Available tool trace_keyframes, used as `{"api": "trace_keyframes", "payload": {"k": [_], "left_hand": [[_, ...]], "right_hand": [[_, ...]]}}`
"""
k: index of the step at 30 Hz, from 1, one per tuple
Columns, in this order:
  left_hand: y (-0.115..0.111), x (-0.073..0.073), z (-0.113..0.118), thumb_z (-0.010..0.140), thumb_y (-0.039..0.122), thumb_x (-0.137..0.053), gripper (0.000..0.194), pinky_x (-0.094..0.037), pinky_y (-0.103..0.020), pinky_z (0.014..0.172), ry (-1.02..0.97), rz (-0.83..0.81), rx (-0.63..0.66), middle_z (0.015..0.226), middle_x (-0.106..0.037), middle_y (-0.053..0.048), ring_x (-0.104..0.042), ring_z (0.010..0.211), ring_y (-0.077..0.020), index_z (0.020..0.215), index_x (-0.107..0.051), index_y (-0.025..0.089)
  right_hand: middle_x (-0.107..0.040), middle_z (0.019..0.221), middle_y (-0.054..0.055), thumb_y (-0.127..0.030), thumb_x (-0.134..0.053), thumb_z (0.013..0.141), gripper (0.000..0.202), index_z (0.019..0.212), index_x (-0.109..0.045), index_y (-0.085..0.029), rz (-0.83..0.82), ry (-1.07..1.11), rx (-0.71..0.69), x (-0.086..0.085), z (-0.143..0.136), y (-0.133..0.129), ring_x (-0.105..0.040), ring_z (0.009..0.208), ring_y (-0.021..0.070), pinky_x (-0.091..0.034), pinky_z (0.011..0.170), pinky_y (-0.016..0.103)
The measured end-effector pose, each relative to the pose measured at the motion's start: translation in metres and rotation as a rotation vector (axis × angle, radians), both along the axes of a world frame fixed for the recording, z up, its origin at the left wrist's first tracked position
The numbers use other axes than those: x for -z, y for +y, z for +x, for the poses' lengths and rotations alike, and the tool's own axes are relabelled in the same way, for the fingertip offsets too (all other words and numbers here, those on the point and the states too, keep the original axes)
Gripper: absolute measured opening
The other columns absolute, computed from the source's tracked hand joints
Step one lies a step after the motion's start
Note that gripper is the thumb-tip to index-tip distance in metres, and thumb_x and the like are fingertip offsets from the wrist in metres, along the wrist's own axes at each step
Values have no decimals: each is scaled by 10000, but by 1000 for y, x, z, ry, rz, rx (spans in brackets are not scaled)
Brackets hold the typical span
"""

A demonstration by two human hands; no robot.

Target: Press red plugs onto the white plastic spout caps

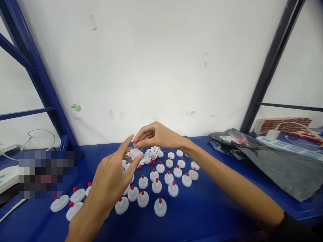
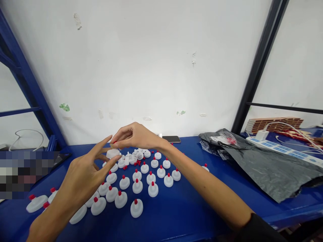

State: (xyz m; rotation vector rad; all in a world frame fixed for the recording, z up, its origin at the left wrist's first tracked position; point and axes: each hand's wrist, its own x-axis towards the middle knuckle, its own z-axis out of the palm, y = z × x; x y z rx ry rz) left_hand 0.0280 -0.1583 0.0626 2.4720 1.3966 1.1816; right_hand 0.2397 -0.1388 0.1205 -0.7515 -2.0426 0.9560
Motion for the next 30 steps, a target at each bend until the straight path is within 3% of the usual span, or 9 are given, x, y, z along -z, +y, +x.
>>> {"api": "trace_keyframes", "payload": {"k": [4,8,15,23,27,30], "left_hand": [[-6,-4,2,935,629,-552,674,-545,-340,689,-50,33,13,1240,-730,-28,-738,809,-226,1516,-431,308],[-8,-7,2,978,477,-527,459,-543,-345,735,-107,60,-33,1149,-730,-12,-723,763,-196,1403,-528,305],[-5,-6,2,971,386,-518,385,-537,-333,754,-115,73,-15,1085,-716,11,-703,740,-170,1345,-555,304],[-7,-6,1,973,380,-514,353,-534,-344,774,-113,40,-17,1049,-705,23,-702,740,-170,1317,-567,318],[-7,-6,1,976,381,-517,342,-527,-333,757,-101,28,-15,1038,-704,29,-702,751,-168,1310,-571,328],[-6,-5,2,976,383,-514,335,-520,-328,733,-85,26,-7,1024,-706,29,-694,735,-166,1299,-577,324]], "right_hand": [[-786,912,64,-323,-752,872,226,1015,-765,-148,88,-156,108,0,10,5,-741,857,167,-582,778,282],[-802,908,51,-229,-744,847,128,952,-774,-161,80,-379,148,14,15,14,-753,862,167,-562,767,257],[-783,772,12,-122,-801,761,66,806,-768,-157,-11,-634,104,44,-2,23,-726,742,152,-489,653,221],[-799,856,30,-111,-799,778,96,862,-763,-141,-50,-693,85,41,-3,19,-730,789,144,-494,690,211],[-789,817,26,-186,-810,799,84,842,-752,-145,-55,-717,93,43,-4,19,-719,738,141,-489,648,215],[-784,817,10,-244,-858,755,207,921,-761,-166,-43,-740,109,39,-3,18,-713,738,142,-488,640,212]]}}
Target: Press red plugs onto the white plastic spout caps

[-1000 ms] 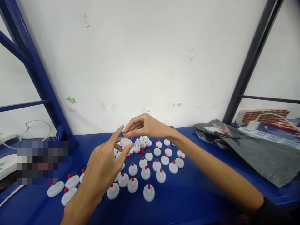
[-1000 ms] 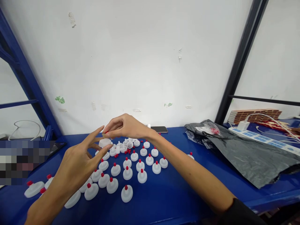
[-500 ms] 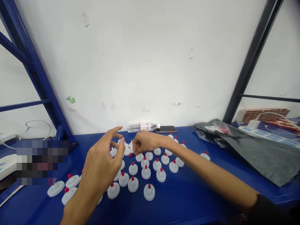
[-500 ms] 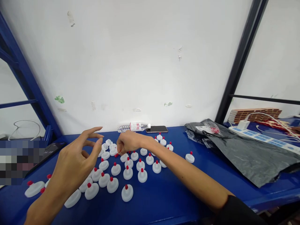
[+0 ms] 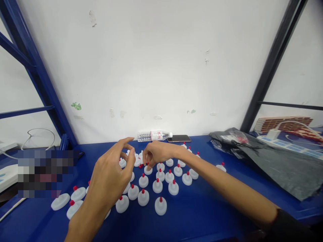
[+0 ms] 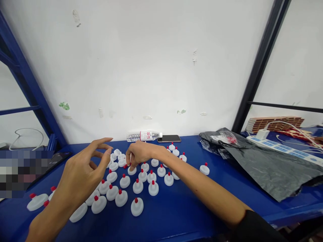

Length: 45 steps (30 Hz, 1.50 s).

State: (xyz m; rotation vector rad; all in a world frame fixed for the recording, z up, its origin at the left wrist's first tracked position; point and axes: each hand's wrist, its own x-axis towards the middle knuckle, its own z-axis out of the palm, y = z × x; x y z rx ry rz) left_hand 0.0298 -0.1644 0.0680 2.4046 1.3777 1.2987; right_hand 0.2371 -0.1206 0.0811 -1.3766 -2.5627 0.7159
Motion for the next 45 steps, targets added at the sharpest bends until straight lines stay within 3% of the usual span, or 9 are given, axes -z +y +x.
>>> {"api": "trace_keyframes", "payload": {"k": [5,10,17,22,27,32,36,42,45], "left_hand": [[3,1,0,976,372,-514,325,-518,-321,748,-9,22,11,990,-705,36,-697,749,-165,1292,-576,325],[4,3,-1,978,372,-502,325,-506,-299,700,-1,12,24,1008,-702,37,-672,752,-156,1293,-573,331],[5,4,0,974,370,-495,306,-500,-302,702,30,12,34,996,-710,29,-666,760,-160,1252,-607,308],[4,2,0,977,389,-485,299,-492,-311,695,62,16,55,947,-721,15,-665,748,-166,1206,-639,272],[3,3,1,982,429,-495,325,-494,-306,672,56,37,71,975,-733,8,-671,737,-167,1214,-660,272],[5,8,2,922,576,-599,565,-503,-322,668,110,44,70,1013,-762,1,-696,739,-201,1397,-595,270],[6,8,0,946,528,-577,471,-480,-312,644,118,46,79,813,-747,37,-643,581,-175,1345,-642,288],[4,5,-2,930,466,-553,425,-461,-315,662,154,-5,-9,779,-710,53,-687,670,-207,1342,-577,360],[2,3,0,931,373,-503,296,-411,-299,602,185,-52,-37,707,-668,64,-644,593,-197,1218,-564,343]], "right_hand": [[-784,954,58,-414,-728,898,248,986,-774,-187,166,-50,162,-14,20,7,-707,874,183,-503,737,260],[-704,1157,100,-364,-660,969,243,1095,-705,-161,240,-201,388,-6,53,28,-665,1039,234,-544,906,419],[-709,1107,65,-377,-660,979,267,1123,-685,-154,21,-222,217,13,66,38,-694,940,193,-591,835,394],[-719,1028,46,-346,-669,974,216,1050,-695,-146,56,-190,236,10,61,37,-695,871,173,-593,790,366],[-747,761,41,-218,-758,852,84,852,-762,-134,187,-19,226,-21,51,16,-711,757,179,-545,725,298],[-790,913,37,-376,-717,907,223,995,-760,-176,173,333,-20,-57,29,-21,-717,841,138,-530,741,237],[-776,839,43,-428,-732,897,278,996,-757,-169,78,524,-171,-65,18,-35,-694,756,129,-511,679,242],[-781,1018,55,-413,-531,1030,308,1032,-727,-176,222,206,128,-53,36,-13,-717,873,132,-536,753,234],[-765,989,76,-316,-673,954,181,977,-744,-151,214,-65,304,-31,50,10,-707,939,192,-543,853,309]]}}
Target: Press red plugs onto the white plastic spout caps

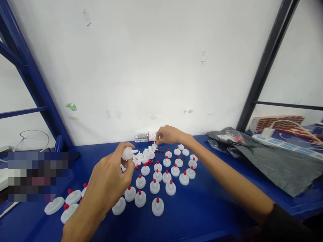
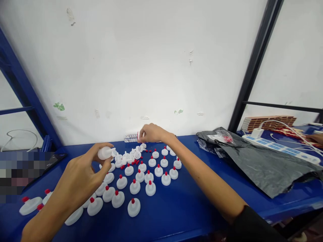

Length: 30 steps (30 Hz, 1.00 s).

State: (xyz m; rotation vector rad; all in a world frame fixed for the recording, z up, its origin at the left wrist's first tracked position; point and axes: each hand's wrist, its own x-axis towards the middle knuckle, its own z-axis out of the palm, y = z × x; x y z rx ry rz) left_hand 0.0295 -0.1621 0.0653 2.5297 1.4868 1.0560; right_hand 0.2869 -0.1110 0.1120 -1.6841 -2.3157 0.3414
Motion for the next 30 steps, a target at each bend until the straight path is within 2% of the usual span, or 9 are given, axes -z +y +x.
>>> {"api": "trace_keyframes", "payload": {"k": [3,6,14,17,21,23,25,27,30], "left_hand": [[-2,-3,1,931,304,-442,145,-341,-288,541,26,-57,-15,544,-549,82,-565,494,-194,1055,-517,303],[-5,-4,2,912,276,-435,66,-324,-285,529,32,-112,-20,490,-494,88,-534,463,-196,969,-467,286],[-2,-5,0,994,414,-374,185,-331,-297,563,22,-137,-52,506,-560,75,-578,507,-230,1083,-480,291],[2,-4,0,1003,493,-378,270,-346,-304,595,57,-161,-30,562,-616,64,-592,547,-233,1113,-546,313],[6,-2,-2,939,659,-472,415,-377,-315,636,18,-169,-32,707,-716,29,-632,635,-240,1098,-622,306],[7,-1,-2,905,715,-501,483,-383,-318,640,7,-165,-39,706,-719,15,-637,641,-241,1080,-652,291],[7,-1,-3,878,755,-514,540,-382,-319,635,5,-143,-44,683,-708,5,-636,639,-245,1064,-677,275],[7,0,-4,861,779,-520,573,-381,-319,631,-9,-119,-47,672,-700,-2,-641,652,-251,1054,-696,269],[7,0,-4,865,785,-513,581,-382,-320,630,-33,-99,-36,668,-702,-2,-653,657,-250,1040,-712,267]], "right_hand": [[-711,1126,90,-328,-698,947,236,1099,-701,-147,-92,-171,138,26,8,18,-683,1007,227,-568,886,414],[-658,1249,91,-365,-645,988,317,1242,-642,-175,-190,-261,157,43,9,25,-669,1052,227,-578,894,441],[-650,1271,99,-359,-652,983,330,1258,-639,-176,-239,-232,133,51,8,27,-666,1066,234,-579,893,431],[-677,1204,89,-358,-650,986,295,1208,-656,-164,-181,-124,112,42,12,26,-682,1000,212,-590,857,414],[-762,987,77,-258,-623,994,219,1150,-713,-134,-34,116,-7,12,9,10,-707,850,157,-567,812,306],[-779,1016,80,-261,-592,1007,258,1197,-722,-145,40,232,-84,-6,0,-4,-705,858,148,-550,784,271],[-773,1099,71,-300,-605,1001,251,1146,-750,-157,104,322,-150,-21,-12,-19,-692,944,149,-539,815,262],[-775,1081,61,-317,-659,967,230,1090,-763,-153,119,433,-243,-28,-25,-31,-690,959,148,-542,834,263],[-778,993,51,-298,-751,893,185,1008,-774,-156,58,612,-426,-27,-41,-41,-709,922,156,-559,819,270]]}}
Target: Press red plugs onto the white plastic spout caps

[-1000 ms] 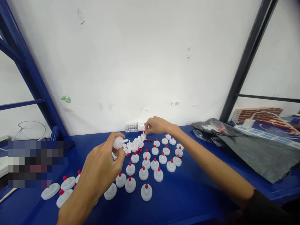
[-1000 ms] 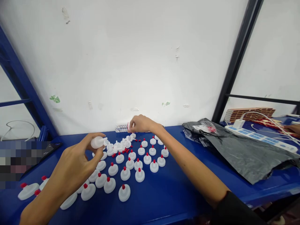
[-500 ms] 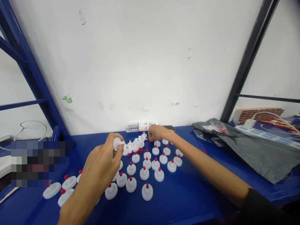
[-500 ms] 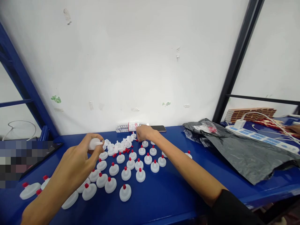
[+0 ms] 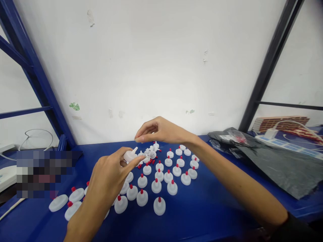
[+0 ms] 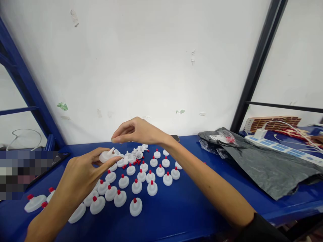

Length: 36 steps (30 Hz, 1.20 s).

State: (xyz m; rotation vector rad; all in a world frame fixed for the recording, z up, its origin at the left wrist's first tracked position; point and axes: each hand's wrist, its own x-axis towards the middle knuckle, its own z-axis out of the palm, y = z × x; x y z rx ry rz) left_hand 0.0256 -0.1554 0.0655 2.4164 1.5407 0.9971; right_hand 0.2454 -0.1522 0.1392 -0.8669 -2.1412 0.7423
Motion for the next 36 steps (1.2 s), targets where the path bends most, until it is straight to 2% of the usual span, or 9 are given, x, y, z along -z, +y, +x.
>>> {"api": "trace_keyframes", "payload": {"k": [3,9,16,20,22,24,28,32,36], "left_hand": [[-1,-1,0,877,771,-515,561,-388,-320,632,-18,26,4,669,-708,2,-659,655,-245,1042,-719,276],[-2,-2,0,877,749,-540,493,-401,-311,621,-74,40,-28,678,-738,19,-701,684,-248,985,-725,304],[-5,-3,-2,861,708,-599,440,-421,-300,628,-188,95,-10,655,-744,48,-737,688,-229,997,-727,309],[-7,-5,-1,859,739,-571,502,-451,-311,648,-178,47,17,699,-767,43,-752,711,-239,1070,-720,308],[-7,-6,2,855,756,-555,585,-480,-327,684,-172,1,25,788,-796,37,-753,701,-240,1207,-685,307],[-7,-7,4,873,749,-528,644,-501,-346,729,-172,-17,13,876,-813,25,-758,720,-244,1318,-635,296],[-6,-5,5,937,677,-473,558,-503,-353,751,-160,17,-19,921,-815,19,-764,796,-248,1314,-636,298],[-4,-1,2,963,612,-471,472,-492,-344,722,-131,42,-26,903,-808,33,-754,760,-233,1291,-636,316],[-2,2,1,980,576,-464,437,-497,-338,719,-138,60,-11,909,-805,25,-757,769,-230,1284,-638,315]], "right_hand": [[-780,981,57,-268,-763,878,169,1003,-772,-155,-66,58,-96,6,-9,-2,-724,927,166,-569,831,279],[-789,928,43,-209,-770,865,126,983,-777,-167,-168,146,-91,9,-12,-2,-739,906,162,-576,822,278],[-775,910,40,-208,-811,819,123,926,-770,-165,-143,235,-90,18,-23,0,-718,854,147,-575,789,278],[-775,868,42,-257,-823,802,153,911,-782,-158,-70,188,-60,10,-20,-4,-706,796,148,-556,708,259],[-782,860,40,-249,-804,811,140,917,-792,-158,14,111,19,3,-13,-6,-703,771,147,-541,679,250],[-790,875,34,-236,-774,833,112,919,-801,-170,148,-81,207,-3,-2,-5,-706,780,145,-527,692,247],[-790,849,41,-173,-764,798,74,854,-812,-184,223,-494,530,1,17,10,-706,786,179,-493,700,283],[-771,815,58,-141,-789,755,62,815,-789,-160,86,-662,582,24,27,32,-705,779,215,-508,693,317],[-734,985,46,-323,-711,935,180,988,-718,-151,-91,-818,504,45,33,47,-695,880,185,-577,802,365]]}}
